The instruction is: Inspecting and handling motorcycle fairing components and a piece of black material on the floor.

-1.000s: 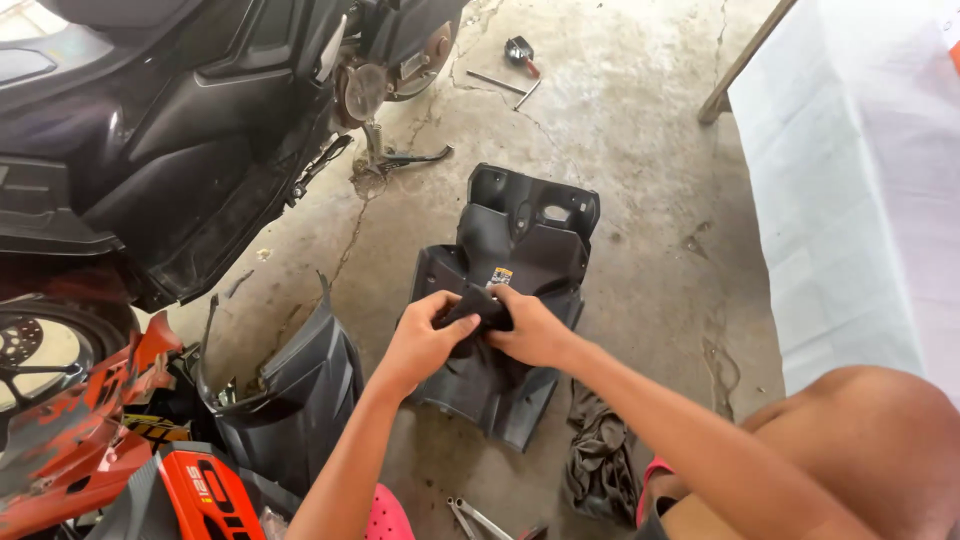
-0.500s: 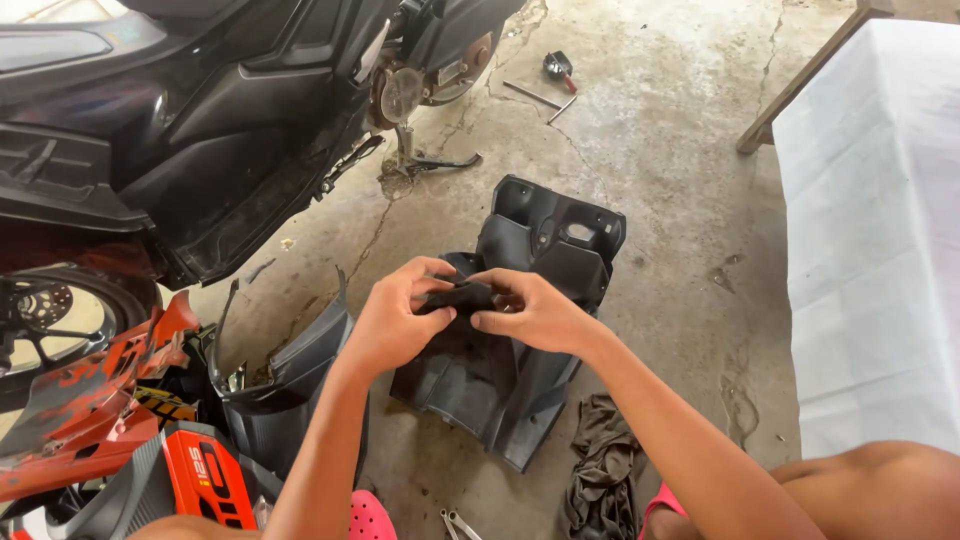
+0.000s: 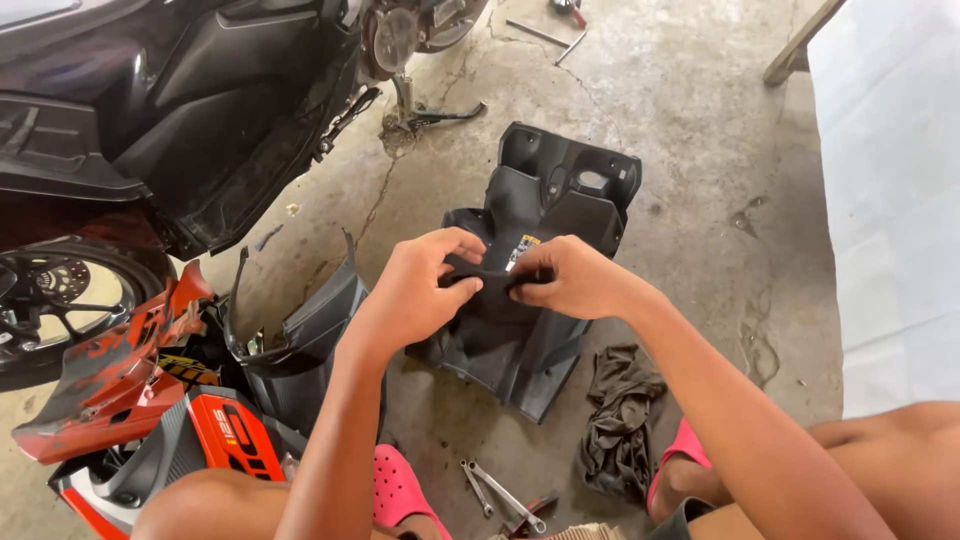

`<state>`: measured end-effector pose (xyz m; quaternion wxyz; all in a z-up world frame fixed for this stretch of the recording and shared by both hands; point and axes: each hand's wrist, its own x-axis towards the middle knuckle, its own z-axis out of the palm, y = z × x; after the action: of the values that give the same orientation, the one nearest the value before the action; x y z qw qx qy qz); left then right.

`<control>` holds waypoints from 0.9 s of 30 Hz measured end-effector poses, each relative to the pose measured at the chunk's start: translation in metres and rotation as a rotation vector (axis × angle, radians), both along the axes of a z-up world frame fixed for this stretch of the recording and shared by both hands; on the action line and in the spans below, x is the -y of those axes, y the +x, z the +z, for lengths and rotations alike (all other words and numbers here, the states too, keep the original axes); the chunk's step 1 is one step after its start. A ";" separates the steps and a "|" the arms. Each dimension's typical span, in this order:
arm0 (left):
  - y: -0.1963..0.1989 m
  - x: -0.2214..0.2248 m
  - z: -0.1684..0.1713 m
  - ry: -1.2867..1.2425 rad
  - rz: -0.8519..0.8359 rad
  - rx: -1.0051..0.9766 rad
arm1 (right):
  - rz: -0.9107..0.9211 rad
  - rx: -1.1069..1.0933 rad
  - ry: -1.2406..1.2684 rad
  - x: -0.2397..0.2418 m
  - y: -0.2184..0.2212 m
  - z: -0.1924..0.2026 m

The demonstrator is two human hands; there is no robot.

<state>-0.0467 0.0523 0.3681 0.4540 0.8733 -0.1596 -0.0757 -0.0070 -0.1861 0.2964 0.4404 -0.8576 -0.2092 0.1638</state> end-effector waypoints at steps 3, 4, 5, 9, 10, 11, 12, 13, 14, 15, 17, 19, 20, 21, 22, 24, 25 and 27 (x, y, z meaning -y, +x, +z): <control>0.005 -0.009 -0.008 0.167 0.014 -0.032 | -0.072 0.185 0.029 0.005 -0.003 0.020; 0.004 -0.010 -0.005 0.166 0.020 -0.036 | -0.066 0.181 0.029 0.008 -0.002 0.023; 0.004 -0.011 0.000 0.159 0.015 -0.033 | -0.157 0.116 0.041 0.010 0.000 0.027; 0.010 -0.019 -0.012 -0.020 0.030 0.020 | -0.368 0.080 0.174 0.020 0.008 0.025; 0.012 -0.018 -0.015 -0.018 0.026 0.020 | -0.373 0.081 0.176 0.018 0.010 0.021; 0.012 -0.018 -0.018 -0.106 0.027 0.030 | -0.403 0.211 0.168 0.016 0.012 0.016; 0.013 -0.017 -0.022 -0.194 0.028 0.039 | -0.431 0.342 0.159 0.014 0.014 0.011; 0.013 -0.015 -0.022 -0.192 0.026 0.038 | -0.433 0.342 0.160 0.008 0.010 0.011; 0.013 -0.013 -0.022 -0.210 0.010 0.052 | -0.353 0.394 0.223 0.002 0.007 0.010; 0.013 -0.011 -0.023 -0.227 -0.008 0.065 | -0.273 0.444 0.284 -0.004 0.004 0.008; 0.015 -0.012 -0.028 -0.242 -0.030 0.043 | -0.150 0.484 0.273 -0.017 -0.010 0.025; 0.015 -0.010 -0.033 -0.255 -0.053 0.016 | -0.029 0.519 0.262 -0.024 -0.020 0.030; 0.015 -0.009 -0.033 -0.250 -0.075 0.002 | 0.040 0.420 0.318 -0.026 -0.021 0.028; 0.017 -0.008 -0.033 -0.244 -0.097 -0.008 | 0.111 0.327 0.373 -0.029 -0.020 0.027; 0.015 -0.008 -0.027 -0.240 -0.101 -0.008 | 0.107 0.329 0.376 -0.030 -0.021 0.028; 0.008 -0.007 -0.015 -0.207 -0.115 -0.008 | 0.132 0.136 0.367 -0.031 -0.026 0.031; 0.008 -0.008 -0.013 -0.206 -0.114 -0.010 | 0.132 0.134 0.368 -0.028 -0.022 0.027; 0.008 -0.010 -0.008 -0.151 -0.064 0.028 | 0.057 0.145 0.144 -0.021 -0.015 0.019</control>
<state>-0.0382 0.0624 0.3600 0.5135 0.8321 -0.1989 -0.0660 -0.0222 -0.1647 0.3154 0.4798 -0.8269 -0.2762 0.0986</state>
